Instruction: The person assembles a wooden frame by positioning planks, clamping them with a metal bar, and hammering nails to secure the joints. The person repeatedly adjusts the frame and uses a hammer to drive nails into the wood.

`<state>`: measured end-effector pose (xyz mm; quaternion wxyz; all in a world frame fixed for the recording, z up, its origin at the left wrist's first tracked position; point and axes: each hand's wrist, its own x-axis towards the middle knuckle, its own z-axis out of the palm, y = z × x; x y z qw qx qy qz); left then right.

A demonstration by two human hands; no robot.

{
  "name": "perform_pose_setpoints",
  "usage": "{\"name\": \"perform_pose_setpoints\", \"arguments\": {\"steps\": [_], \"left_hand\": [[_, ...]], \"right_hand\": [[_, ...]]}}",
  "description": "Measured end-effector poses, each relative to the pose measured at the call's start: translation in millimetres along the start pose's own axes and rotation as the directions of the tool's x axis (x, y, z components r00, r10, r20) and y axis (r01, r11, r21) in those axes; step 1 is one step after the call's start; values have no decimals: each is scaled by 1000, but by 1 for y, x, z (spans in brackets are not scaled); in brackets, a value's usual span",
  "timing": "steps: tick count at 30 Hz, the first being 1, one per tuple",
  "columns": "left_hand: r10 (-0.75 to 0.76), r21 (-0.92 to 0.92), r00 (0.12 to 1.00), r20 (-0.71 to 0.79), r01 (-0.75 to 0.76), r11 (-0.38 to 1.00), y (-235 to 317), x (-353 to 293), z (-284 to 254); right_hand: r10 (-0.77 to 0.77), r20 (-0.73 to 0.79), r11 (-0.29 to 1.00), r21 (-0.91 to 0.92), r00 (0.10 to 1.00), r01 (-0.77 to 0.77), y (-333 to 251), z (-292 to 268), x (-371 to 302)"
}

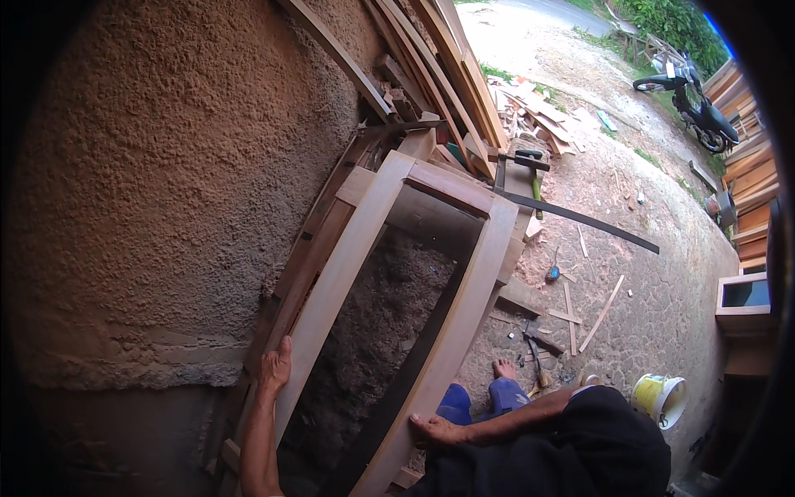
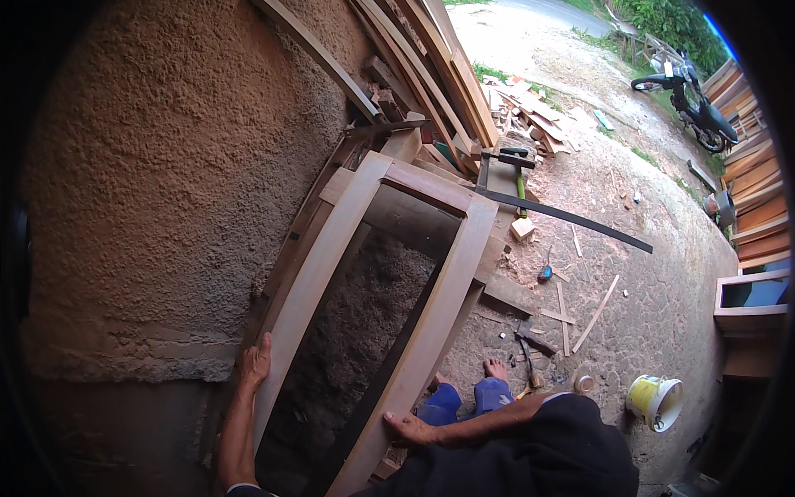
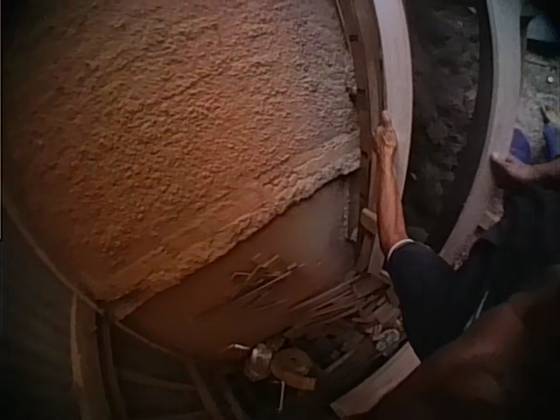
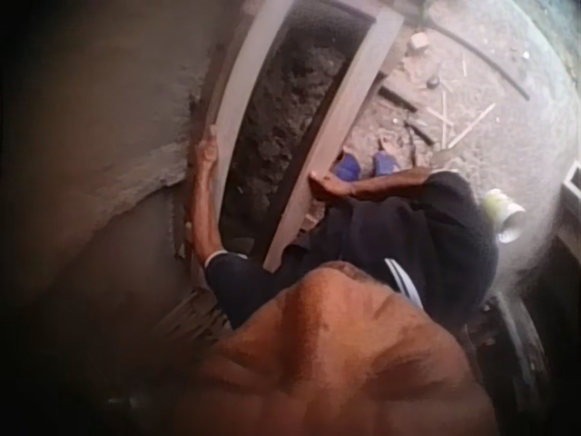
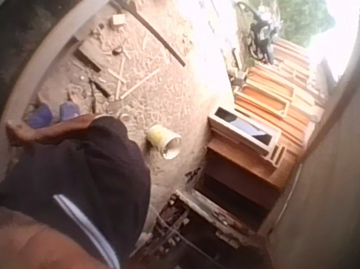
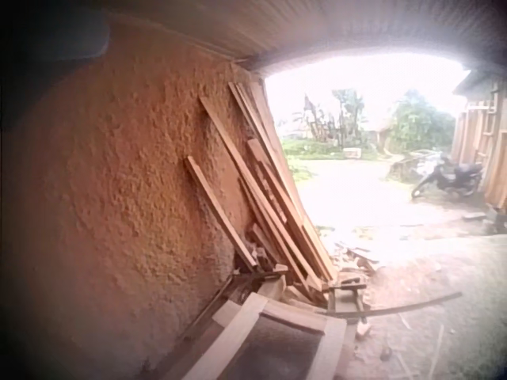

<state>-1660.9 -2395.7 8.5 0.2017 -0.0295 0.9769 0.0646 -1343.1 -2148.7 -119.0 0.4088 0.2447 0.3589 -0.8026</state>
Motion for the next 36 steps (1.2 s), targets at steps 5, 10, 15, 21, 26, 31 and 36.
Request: {"name": "perform_pose_setpoints", "arguments": {"steps": [5, 10, 15, 21, 26, 31, 36], "left_hand": [[43, 4, 999, 29, -43, 999, -22, 41, 31], [79, -2, 994, 81, -80, 997, -32, 73, 60], [92, 24, 992, 86, -94, 995, -27, 90, 72], [58, -26, 990, 127, -55, 998, -11, 88, 70], [65, -69, 994, 85, -59, 996, -7, 88, 76], [44, -38, 999, 25, -43, 998, 0, 86, 68], [58, -111, 921, -385, -108, 988, 56, 72, 68]], "right_hand": [[23, -59, 997, 77, 998, -18, -3, 5, 13], [70, -82, 990, 125, 994, -59, -6, 3, 24], [51, -97, 985, 170, 994, -34, -11, 6, 31], [95, -10, 978, 185, 995, -91, -4, -6, 46], [150, 21, 987, 61, 989, -151, -5, -28, 50], [109, 153, 890, -455, 982, -27, -41, -64, 34], [35, 240, 593, -786, 970, 173, -115, -106, -21]]}}
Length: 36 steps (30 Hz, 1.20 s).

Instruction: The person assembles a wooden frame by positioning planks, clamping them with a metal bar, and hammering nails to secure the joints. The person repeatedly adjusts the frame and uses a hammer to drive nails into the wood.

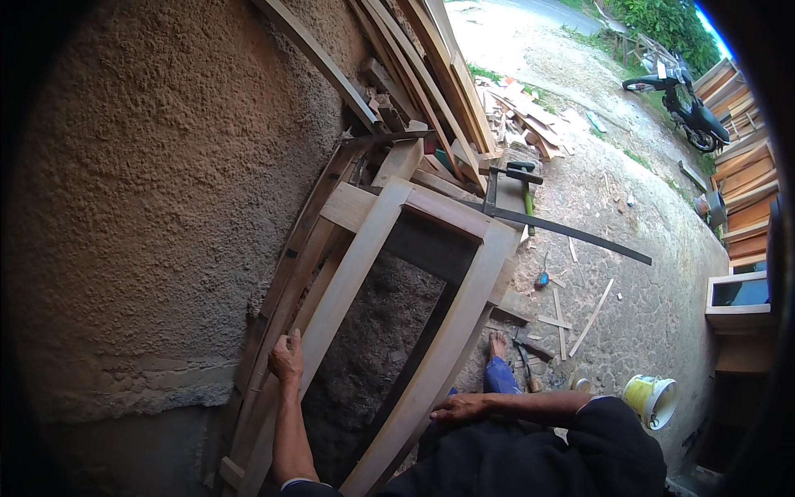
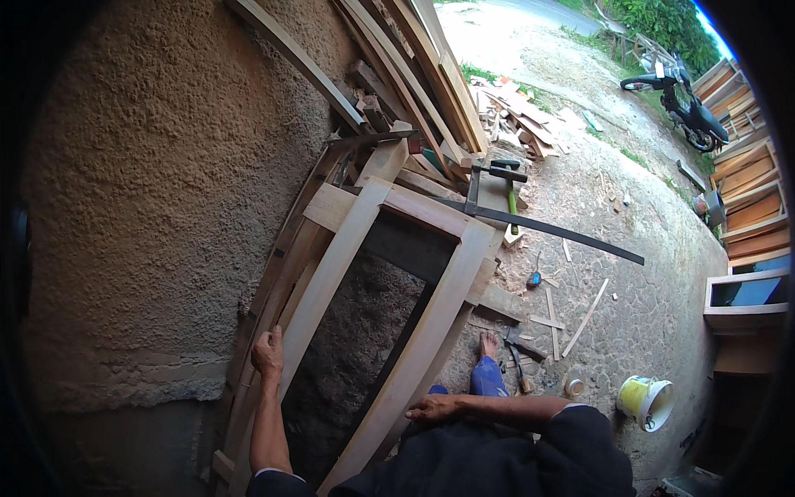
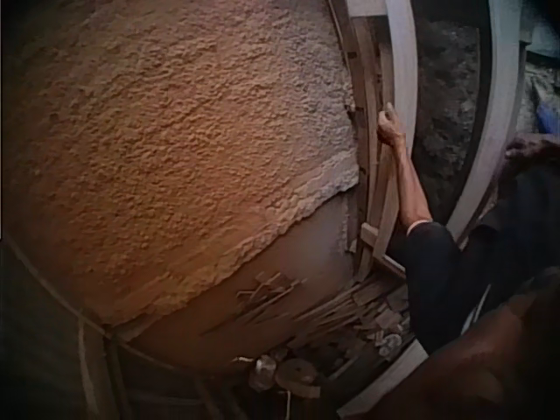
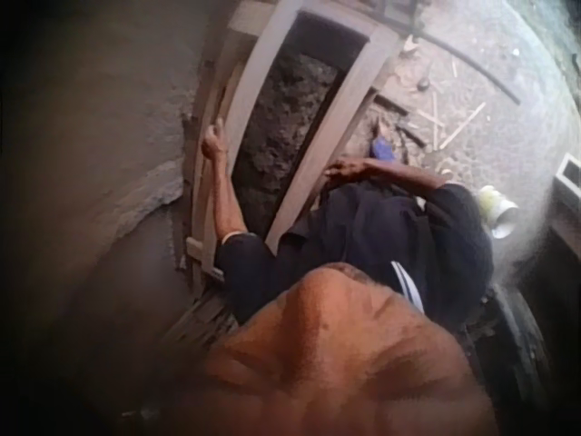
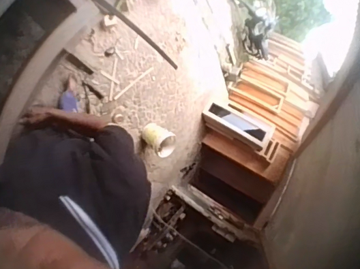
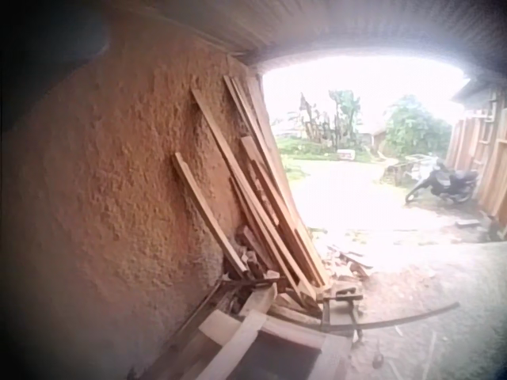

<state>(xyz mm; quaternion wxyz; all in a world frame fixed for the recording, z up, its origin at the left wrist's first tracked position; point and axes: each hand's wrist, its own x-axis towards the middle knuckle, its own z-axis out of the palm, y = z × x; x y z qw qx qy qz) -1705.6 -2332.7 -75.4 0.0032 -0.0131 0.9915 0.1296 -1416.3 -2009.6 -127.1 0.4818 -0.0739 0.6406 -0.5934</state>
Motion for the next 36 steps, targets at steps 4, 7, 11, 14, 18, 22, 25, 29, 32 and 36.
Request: {"name": "perform_pose_setpoints", "arguments": {"steps": [4, 7, 11, 14, 18, 22, 25, 29, 32, 36], "left_hand": [[59, -162, 986, -155, -84, 983, 85, -4, 33], [46, -213, 990, -137, -75, 974, 158, 0, 60], [75, -274, 981, -176, -122, 954, 235, 10, 78], [79, -279, 985, -156, -121, 953, 279, 12, 81], [244, -399, 960, -135, -278, 874, 350, -9, 81], [521, -363, 852, 56, -468, 805, 445, -7, 98], [512, -188, 755, 410, -479, 857, 520, 23, 144], [418, -165, 785, 457, -387, 907, 559, 45, 203], [418, -211, 749, 514, -362, 908, 563, 51, 226], [404, -214, 763, 504, -342, 915, 564, 57, 232]], "right_hand": [[-64, -176, 997, -54, 982, 55, -24, -82, -68], [-174, -430, 983, -125, 886, 132, -26, -161, -111], [-219, -837, 965, -262, 501, -16, 3, -287, -164], [-89, -992, 986, -100, 90, -135, 33, -386, -181], [99, -994, 951, 82, 42, -296, 63, -456, -178], [168, -980, 926, 118, 110, -358, 71, -469, -157], [190, -979, 950, 164, 74, -267, 71, -468, -149], [147, -989, 960, 137, 25, -243, 69, -463, -146], [142, -990, 947, 139, -10, -290, 68, -462, -141], [72, -995, 950, 90, -73, -298, 79, -464, -132]]}}
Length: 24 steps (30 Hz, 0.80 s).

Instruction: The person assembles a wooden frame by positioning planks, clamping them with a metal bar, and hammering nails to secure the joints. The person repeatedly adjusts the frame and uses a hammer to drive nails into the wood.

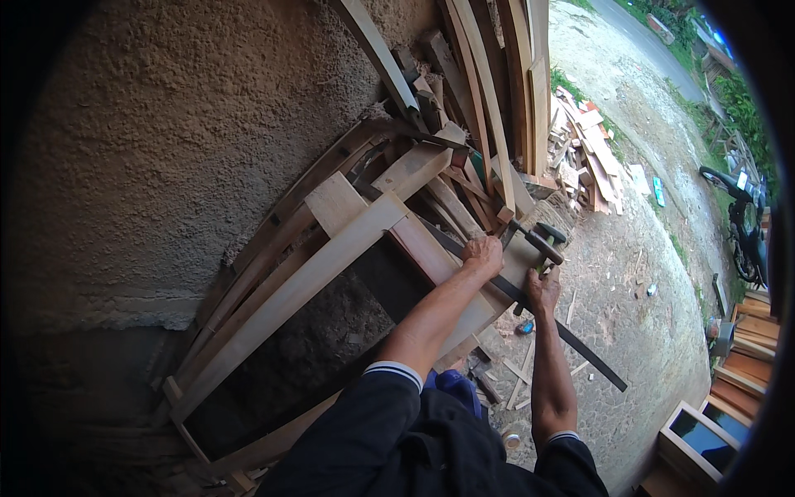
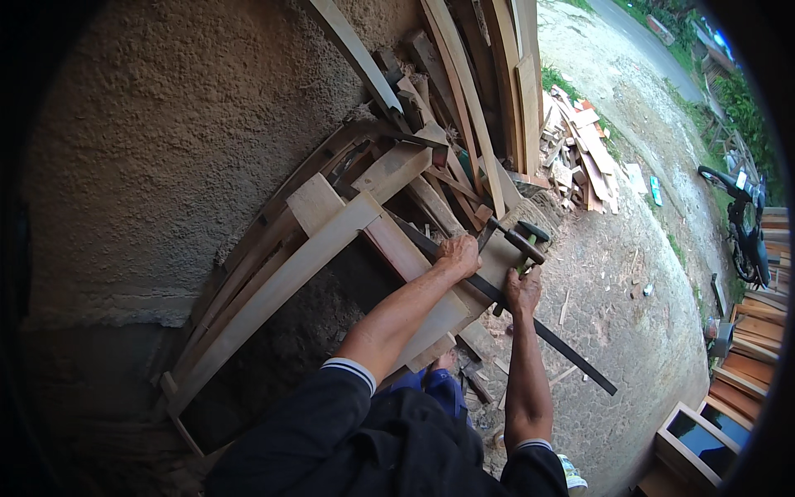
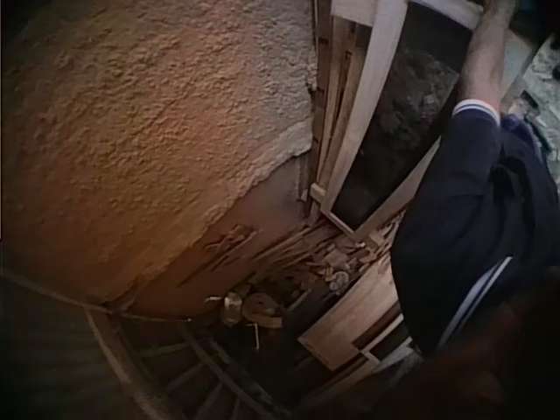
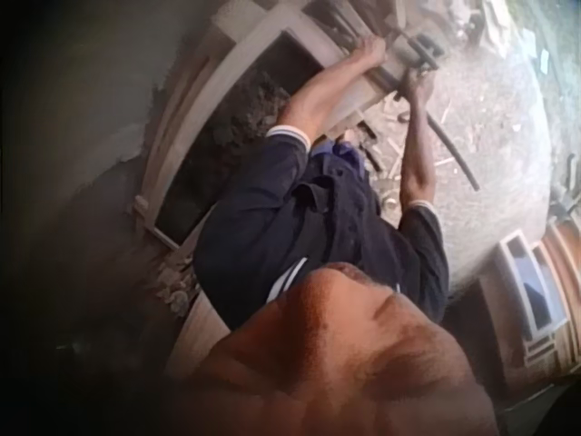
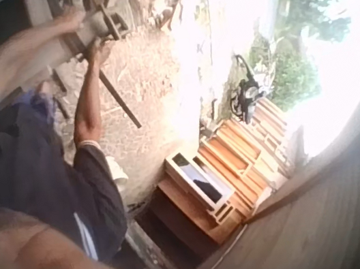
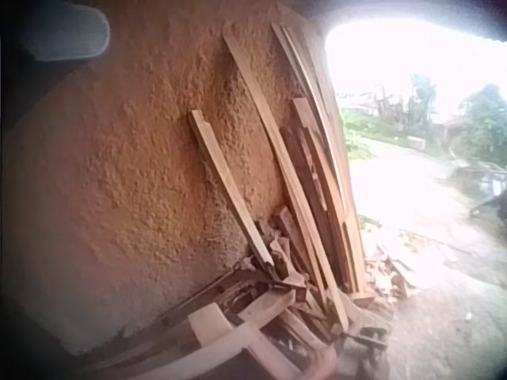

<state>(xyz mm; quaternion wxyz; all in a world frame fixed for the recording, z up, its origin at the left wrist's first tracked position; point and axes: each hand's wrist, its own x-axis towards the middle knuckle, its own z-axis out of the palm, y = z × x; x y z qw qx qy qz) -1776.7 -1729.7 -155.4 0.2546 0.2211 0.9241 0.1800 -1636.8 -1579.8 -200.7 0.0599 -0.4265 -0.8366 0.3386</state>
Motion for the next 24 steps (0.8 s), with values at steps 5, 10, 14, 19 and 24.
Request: {"name": "perform_pose_setpoints", "arguments": {"steps": [5, 10, 14, 19, 24], "left_hand": [[34, 59, 999, 36, -36, 998, -6, -1, 7], [119, 117, 991, 55, -125, 985, -17, 7, 17], [107, 137, 992, 74, -117, 984, -16, 8, 15], [273, 112, 960, -57, -265, 958, -16, -15, -27], [242, 64, 687, -685, -274, 960, -110, -60, -117]], "right_hand": [[93, -203, 975, 218, 975, -47, 33, 18, 11], [437, -207, 612, 781, 876, -121, 62, 11, 32], [411, -249, 603, 796, 877, -57, 60, -26, 41], [166, -119, 540, 842, 979, 11, 4, -72, 17], [-96, 348, 704, 686, 932, -184, -84, -87, -30]]}}
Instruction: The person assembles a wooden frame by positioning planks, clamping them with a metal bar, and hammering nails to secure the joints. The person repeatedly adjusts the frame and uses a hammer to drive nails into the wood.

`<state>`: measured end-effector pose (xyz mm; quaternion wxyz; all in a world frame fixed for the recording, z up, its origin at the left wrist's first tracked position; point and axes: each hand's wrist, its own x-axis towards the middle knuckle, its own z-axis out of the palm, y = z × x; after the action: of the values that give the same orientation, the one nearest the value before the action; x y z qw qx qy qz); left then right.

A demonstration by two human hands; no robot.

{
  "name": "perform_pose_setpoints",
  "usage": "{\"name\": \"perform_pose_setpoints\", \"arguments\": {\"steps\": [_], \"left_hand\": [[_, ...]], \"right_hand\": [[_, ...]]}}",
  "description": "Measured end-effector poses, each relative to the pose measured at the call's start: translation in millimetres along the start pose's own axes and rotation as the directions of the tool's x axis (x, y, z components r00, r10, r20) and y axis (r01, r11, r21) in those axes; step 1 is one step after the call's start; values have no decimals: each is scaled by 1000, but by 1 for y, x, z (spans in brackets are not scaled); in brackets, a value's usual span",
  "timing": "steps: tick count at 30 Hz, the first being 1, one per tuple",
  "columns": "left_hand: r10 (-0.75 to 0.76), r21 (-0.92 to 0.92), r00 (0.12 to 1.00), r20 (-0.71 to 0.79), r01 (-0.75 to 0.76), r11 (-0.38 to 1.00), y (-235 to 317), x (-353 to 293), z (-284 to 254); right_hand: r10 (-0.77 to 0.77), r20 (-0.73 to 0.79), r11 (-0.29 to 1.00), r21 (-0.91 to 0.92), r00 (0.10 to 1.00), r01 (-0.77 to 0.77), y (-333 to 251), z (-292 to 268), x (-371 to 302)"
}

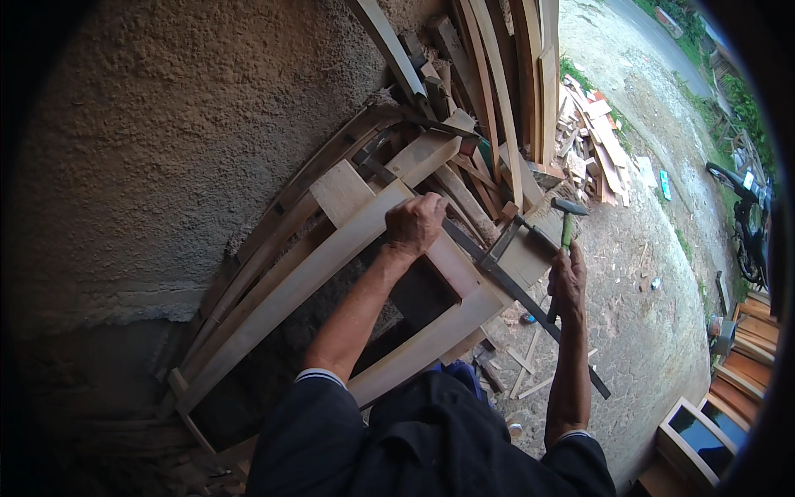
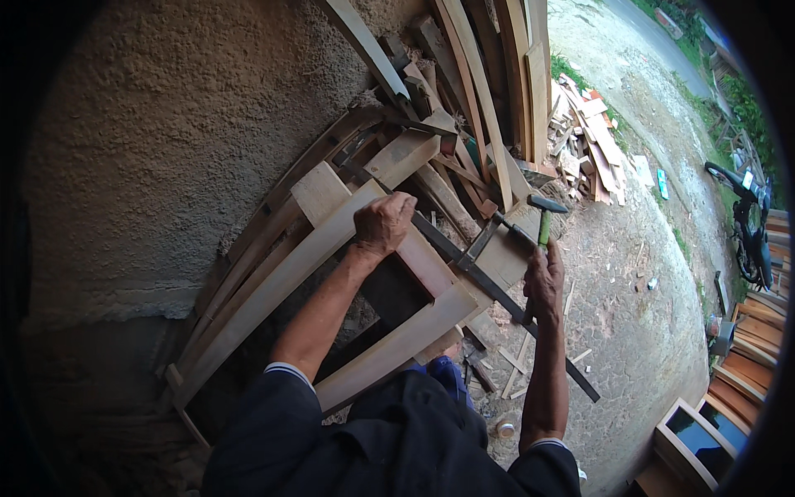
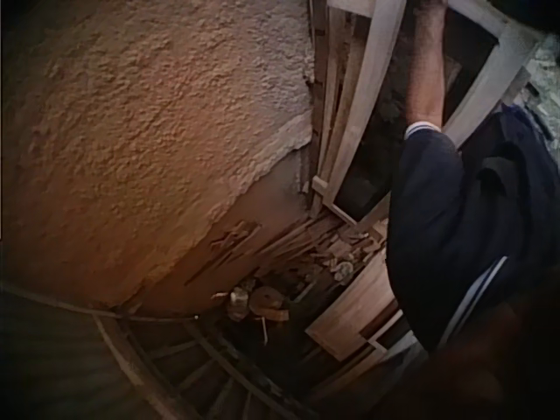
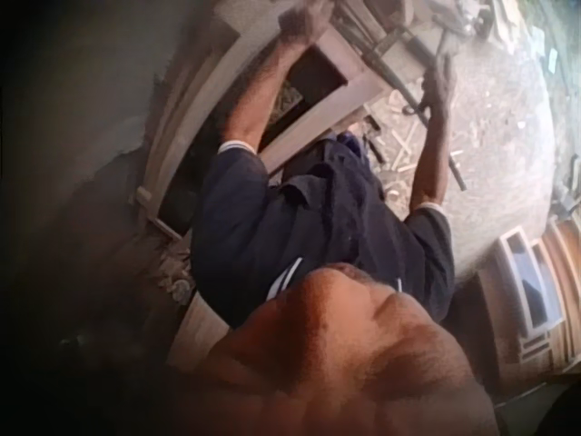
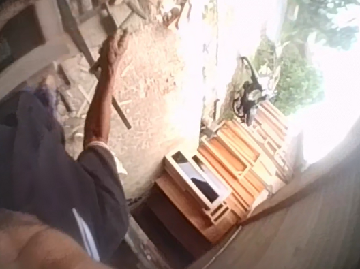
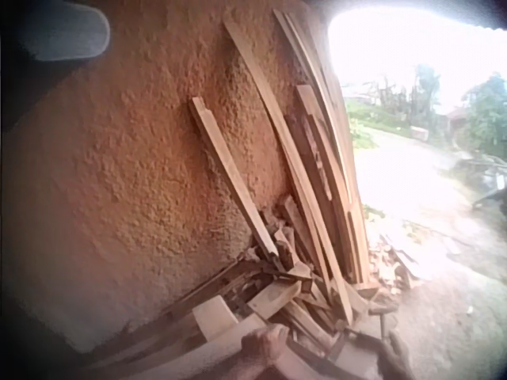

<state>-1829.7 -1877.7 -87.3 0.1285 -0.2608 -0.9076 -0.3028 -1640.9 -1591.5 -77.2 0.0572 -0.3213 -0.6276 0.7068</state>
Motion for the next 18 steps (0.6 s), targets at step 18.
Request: {"name": "perform_pose_setpoints", "arguments": {"steps": [18], "left_hand": [[-183, 277, 981, -63, 193, 941, -137, -45, -34]], "right_hand": [[-227, 520, 797, -387, 824, 464, 29, 153, 71]]}}
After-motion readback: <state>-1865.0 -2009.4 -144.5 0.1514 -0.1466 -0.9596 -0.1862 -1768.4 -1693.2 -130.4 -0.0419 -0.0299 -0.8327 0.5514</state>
